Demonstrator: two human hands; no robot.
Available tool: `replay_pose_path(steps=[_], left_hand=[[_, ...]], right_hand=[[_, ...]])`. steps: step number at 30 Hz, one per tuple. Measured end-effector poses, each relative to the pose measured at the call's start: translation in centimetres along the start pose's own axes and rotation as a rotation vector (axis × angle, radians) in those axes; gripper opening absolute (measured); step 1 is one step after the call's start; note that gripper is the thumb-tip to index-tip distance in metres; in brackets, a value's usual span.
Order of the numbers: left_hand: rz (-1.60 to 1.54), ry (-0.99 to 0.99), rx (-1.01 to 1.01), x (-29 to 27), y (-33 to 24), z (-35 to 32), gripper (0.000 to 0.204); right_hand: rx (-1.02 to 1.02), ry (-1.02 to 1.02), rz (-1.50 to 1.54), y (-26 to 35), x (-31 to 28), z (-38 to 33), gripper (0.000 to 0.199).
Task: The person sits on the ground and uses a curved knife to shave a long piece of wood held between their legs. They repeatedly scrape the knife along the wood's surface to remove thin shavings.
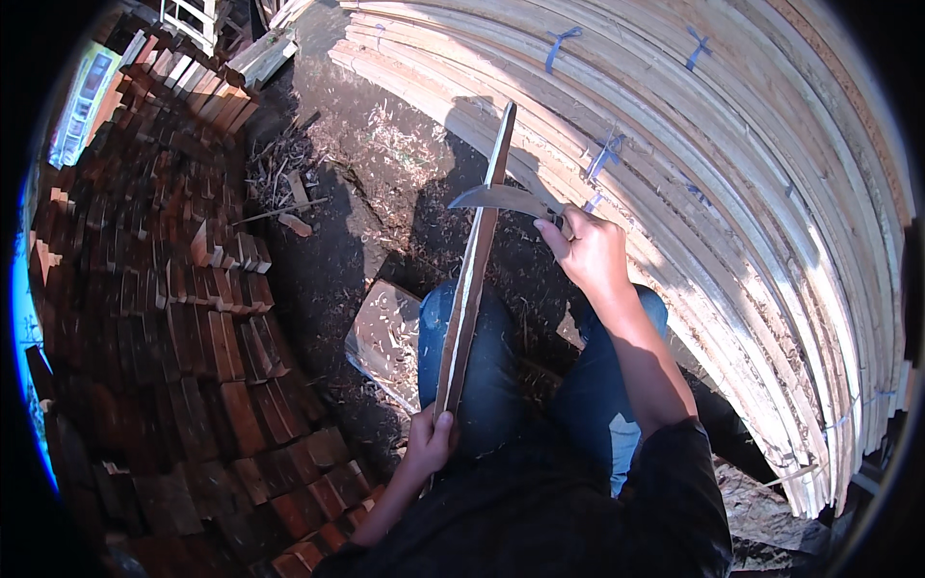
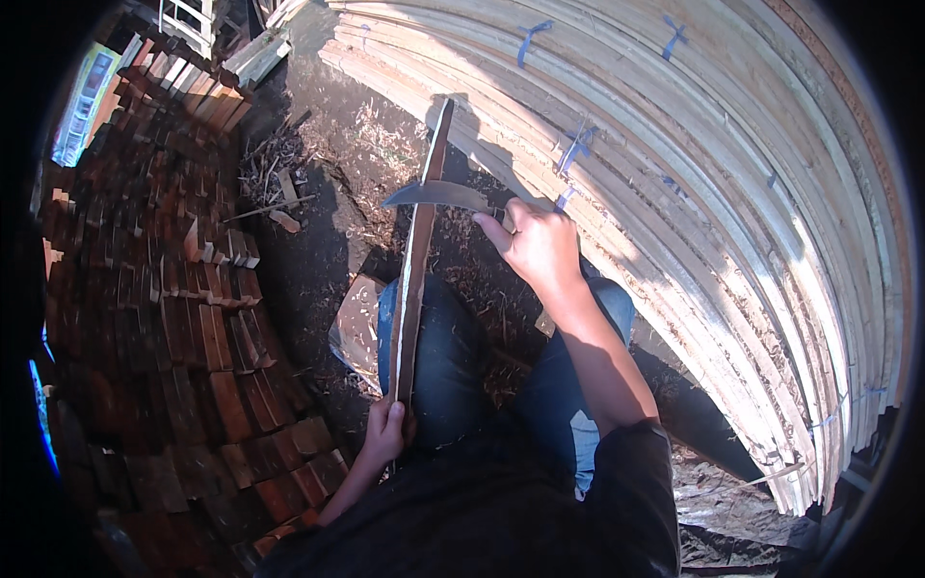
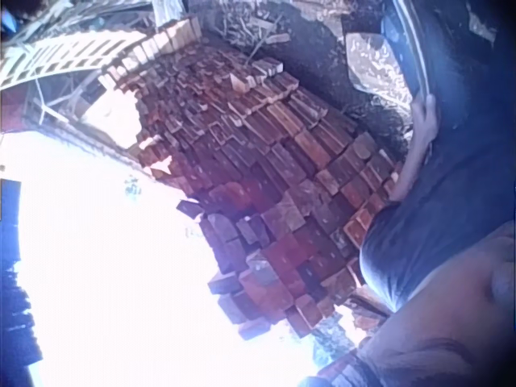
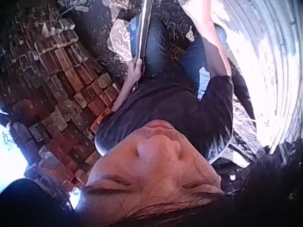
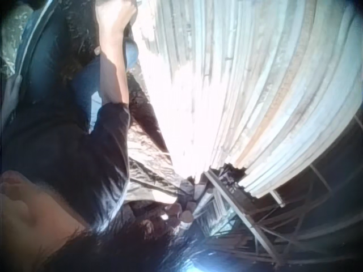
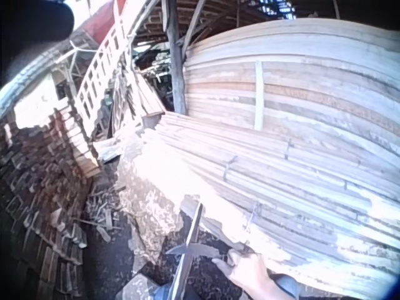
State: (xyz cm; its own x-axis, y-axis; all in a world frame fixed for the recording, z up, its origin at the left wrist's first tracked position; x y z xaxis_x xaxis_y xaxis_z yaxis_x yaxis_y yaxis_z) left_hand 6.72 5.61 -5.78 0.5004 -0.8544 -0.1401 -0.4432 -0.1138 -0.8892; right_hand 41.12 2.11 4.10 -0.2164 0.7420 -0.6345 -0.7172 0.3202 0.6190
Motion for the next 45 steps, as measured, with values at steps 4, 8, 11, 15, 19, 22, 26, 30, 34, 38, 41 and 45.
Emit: replay_pose_path(steps=[4,8,11,15,19,22,26,30,34,38,41,45], left_hand=[[0.03,-0.013,-0.01,-0.1,-0.1,-0.2,0.036],[0.051,-0.022,-0.031,0.2,-0.1,0.0,0.037],[0.029,-0.028,-0.033,0.1,-0.3,0.0,0.037],[0.053,-0.044,-0.046,0.1,-0.8,0.1,0.037],[0.043,-0.018,-0.046,0.3,-0.4,0.0,0.038],[0.01,0.008,-0.023,0.4,-0.9,0.4,0.038],[0.017,0.009,-0.017,0.0,-0.3,0.2,0.037],[0.042,-0.002,-0.03,0.2,-0.8,0.2,0.036],[0.024,-0.002,-0.062,0.6,-1.2,0.4,0.036],[0.007,0.004,-0.003,0.2,-1.0,-0.1,0.037],[-0.009,0.017,-0.008,0.3,-0.7,0.0,0.037],[-0.003,-0.009,-0.025,0.1,-1.1,0.1,0.036]], right_hand=[[-0.152,0.023,0.041,2.8,0.5,-0.2,0.043],[-0.173,-0.033,-0.05,0.9,0.2,2.2,0.04],[-0.178,-0.021,-0.035,0.2,0.8,2.6,0.041],[0.142,-0.066,-0.185,-5.0,-1.2,5.8,0.051],[0.06,-0.079,-0.199,-4.1,-2.1,5.9,0.052],[0.068,-0.076,-0.154,-3.7,-1.0,5.9,0.05],[-0.043,0.024,-0.051,-0.6,-0.4,4.8,0.044],[0.086,0.059,-0.188,-2.5,-1.4,7.4,0.044],[0.005,0.035,-0.25,-3.2,-1.4,7.8,0.055],[-0.368,0.035,-0.006,4.5,-0.5,3.4,0.051],[0.026,0.037,-0.113,-1.9,-1.6,8.2,0.041],[-0.113,-0.048,-0.096,0.3,-0.7,7.5,0.045]])
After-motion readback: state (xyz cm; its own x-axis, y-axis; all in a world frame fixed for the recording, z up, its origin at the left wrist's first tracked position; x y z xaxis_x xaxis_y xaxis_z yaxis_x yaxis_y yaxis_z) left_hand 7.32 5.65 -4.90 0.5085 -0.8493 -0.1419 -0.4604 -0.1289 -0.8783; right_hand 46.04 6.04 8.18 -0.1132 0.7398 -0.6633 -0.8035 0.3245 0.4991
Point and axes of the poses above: each hand's wrist, its own z-axis towards the middle knuckle, its own x-axis out of the palm, y = z × x, the point moved 10 cm from there along z, towards the middle knuckle, and after that the axes turned 9 degrees about z, right-handed, at the moved point
